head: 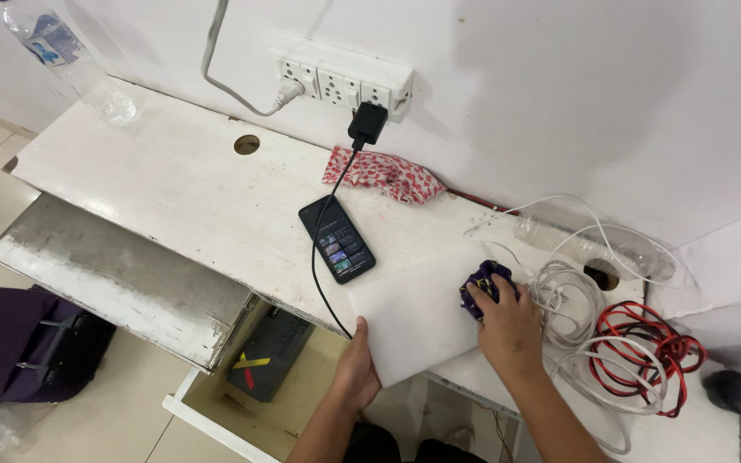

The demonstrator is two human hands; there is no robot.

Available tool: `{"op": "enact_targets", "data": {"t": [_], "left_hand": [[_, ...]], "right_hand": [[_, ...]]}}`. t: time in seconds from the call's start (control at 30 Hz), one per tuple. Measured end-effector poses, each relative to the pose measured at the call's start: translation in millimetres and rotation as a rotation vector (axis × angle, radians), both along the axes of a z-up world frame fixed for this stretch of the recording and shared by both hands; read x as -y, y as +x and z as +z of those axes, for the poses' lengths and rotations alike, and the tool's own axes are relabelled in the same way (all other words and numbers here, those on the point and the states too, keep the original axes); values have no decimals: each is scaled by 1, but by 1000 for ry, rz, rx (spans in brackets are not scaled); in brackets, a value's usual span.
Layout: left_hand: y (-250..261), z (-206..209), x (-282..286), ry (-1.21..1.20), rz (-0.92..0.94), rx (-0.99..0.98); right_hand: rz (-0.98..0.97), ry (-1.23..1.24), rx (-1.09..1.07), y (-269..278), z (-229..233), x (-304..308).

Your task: The person unpacks a patterned cloth, foam sheet, and coiled cables by hand. The person then places the cables into a desk drawer, wraps a charging cable around a power adapter, and stores them in the drawer.

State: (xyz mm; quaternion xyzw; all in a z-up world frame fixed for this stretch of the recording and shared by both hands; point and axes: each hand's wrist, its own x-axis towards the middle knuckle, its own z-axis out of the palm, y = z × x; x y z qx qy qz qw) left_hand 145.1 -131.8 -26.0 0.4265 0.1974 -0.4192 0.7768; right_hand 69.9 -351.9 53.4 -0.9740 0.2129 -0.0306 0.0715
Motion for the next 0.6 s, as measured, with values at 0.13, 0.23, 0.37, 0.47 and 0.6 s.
{"op": "enact_targets", "data": {"t": [0.13, 0.23, 0.37, 0.47, 0.6], "left_hand": [[0, -2, -1, -17, 26, 11], [-1, -5, -2, -104, 0, 22], [-1, -14, -2, -90, 36, 34], [-3, -17, 3, -66, 75, 36], [-9, -8, 5, 14, 120, 60]], "right_hand": [[213, 138, -75, -3, -14, -57], [471, 157, 183, -9, -17, -94], [451, 162, 167, 30, -19, -80], [270, 71, 205, 63, -18, -36], [60, 58, 160, 48, -6, 18]]}}
